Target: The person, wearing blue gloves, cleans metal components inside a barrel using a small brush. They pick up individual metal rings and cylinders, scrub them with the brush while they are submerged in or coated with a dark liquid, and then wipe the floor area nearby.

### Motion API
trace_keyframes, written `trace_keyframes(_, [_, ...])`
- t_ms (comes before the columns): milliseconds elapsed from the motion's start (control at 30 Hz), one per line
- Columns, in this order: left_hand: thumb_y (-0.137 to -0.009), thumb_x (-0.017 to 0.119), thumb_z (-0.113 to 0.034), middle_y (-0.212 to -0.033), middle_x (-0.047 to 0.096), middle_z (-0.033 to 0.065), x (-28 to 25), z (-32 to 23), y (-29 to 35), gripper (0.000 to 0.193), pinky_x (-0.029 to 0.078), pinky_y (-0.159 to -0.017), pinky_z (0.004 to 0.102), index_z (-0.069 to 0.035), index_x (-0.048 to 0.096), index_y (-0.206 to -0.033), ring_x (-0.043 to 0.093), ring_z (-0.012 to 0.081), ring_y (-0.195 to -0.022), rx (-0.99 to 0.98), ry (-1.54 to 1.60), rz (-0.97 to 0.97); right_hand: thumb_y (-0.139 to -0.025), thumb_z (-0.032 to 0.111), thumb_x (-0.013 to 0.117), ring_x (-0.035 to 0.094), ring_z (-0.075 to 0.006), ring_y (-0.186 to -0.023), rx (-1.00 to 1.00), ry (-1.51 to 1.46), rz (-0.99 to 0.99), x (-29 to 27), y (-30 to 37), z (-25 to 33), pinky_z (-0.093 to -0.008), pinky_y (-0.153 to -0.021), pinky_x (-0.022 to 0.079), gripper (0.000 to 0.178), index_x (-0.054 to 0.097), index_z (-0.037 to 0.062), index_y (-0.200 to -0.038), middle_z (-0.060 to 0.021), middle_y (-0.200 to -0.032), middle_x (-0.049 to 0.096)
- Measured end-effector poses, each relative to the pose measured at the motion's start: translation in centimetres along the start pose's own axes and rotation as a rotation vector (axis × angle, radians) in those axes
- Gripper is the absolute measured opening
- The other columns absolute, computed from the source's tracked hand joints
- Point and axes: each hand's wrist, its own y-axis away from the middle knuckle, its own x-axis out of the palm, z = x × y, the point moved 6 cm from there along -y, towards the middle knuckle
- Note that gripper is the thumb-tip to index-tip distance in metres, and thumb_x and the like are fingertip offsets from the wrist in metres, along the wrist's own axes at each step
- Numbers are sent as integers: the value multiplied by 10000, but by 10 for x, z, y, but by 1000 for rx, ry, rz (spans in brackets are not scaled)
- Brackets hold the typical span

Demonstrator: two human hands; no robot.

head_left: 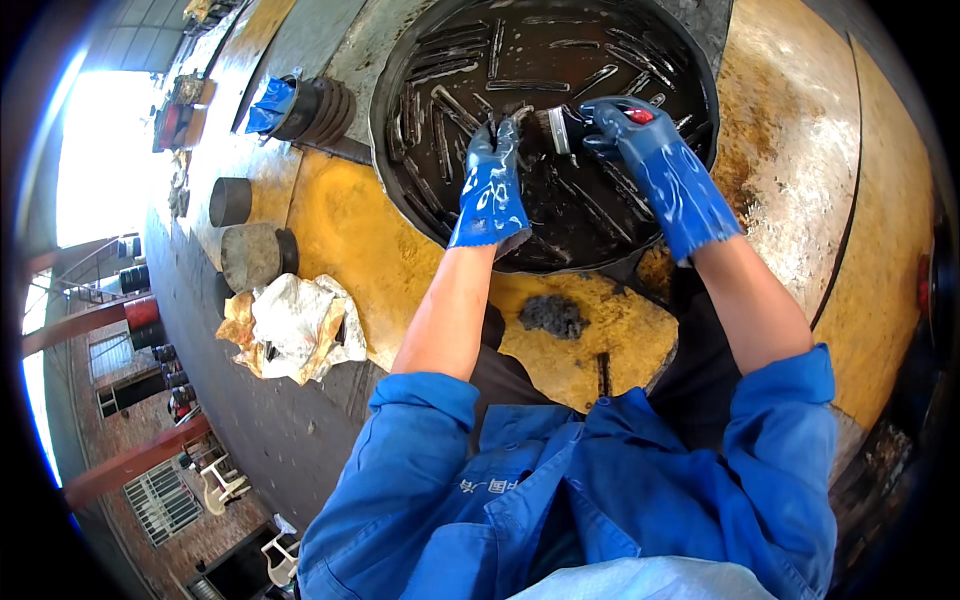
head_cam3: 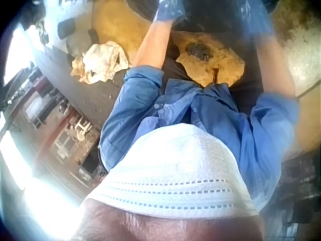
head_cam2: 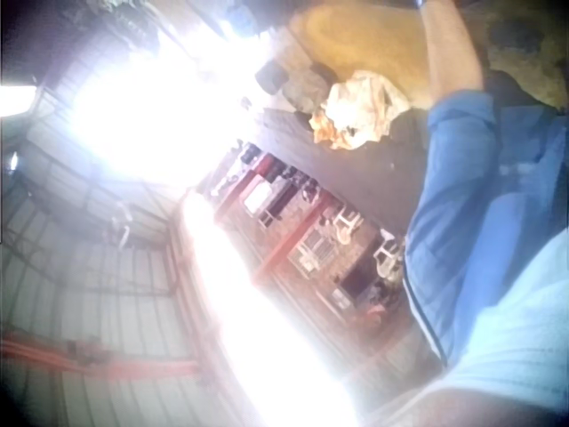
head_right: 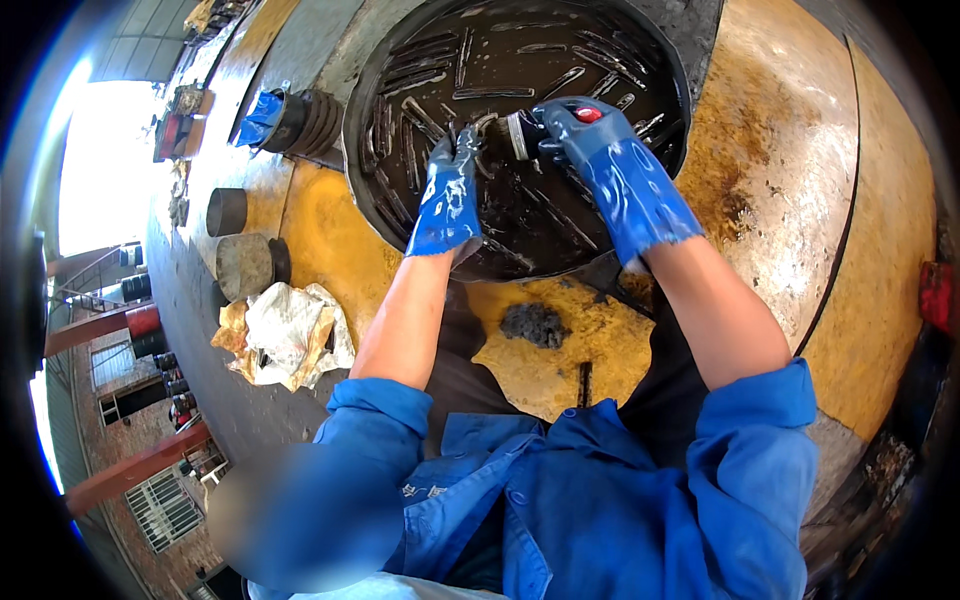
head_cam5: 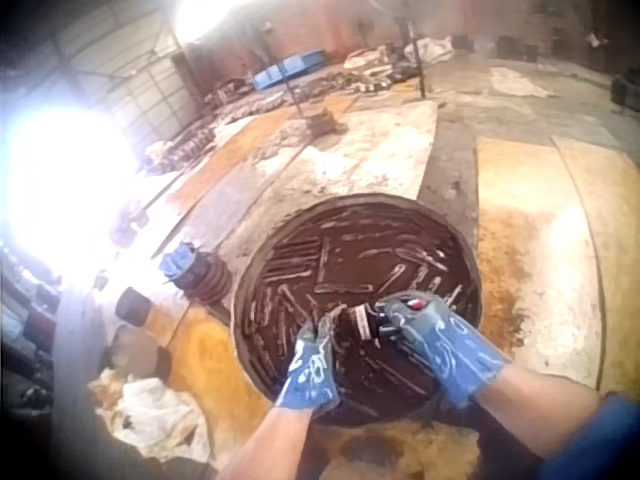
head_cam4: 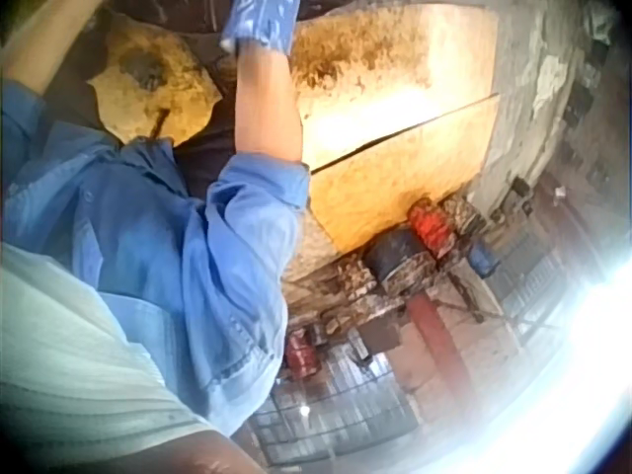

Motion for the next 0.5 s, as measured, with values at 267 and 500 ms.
trace_keyframes(267, [-1087,554,-325,-1108,714,75,-11,-18,12,371,486,-892,332,-11,663,-1253,599,170,-964,85,-38,-45,-1026,224,646,748,-273,-904,338,-463,133,37,-20,-27,-414,-733,622,302,681,59,-1276,-131,-1170,728])
trace_keyframes(500, [-1087,553,-325,-1096,713,71,-26,-45,15,367,485,-884,328,-12,668,-1242,596,166,-954,68,-66,-4,-1027,233,646,738,-184,-885,-259,223,178,27,0,6,-325,-758,599,261,730,91,-1230,-51,-1002,765])
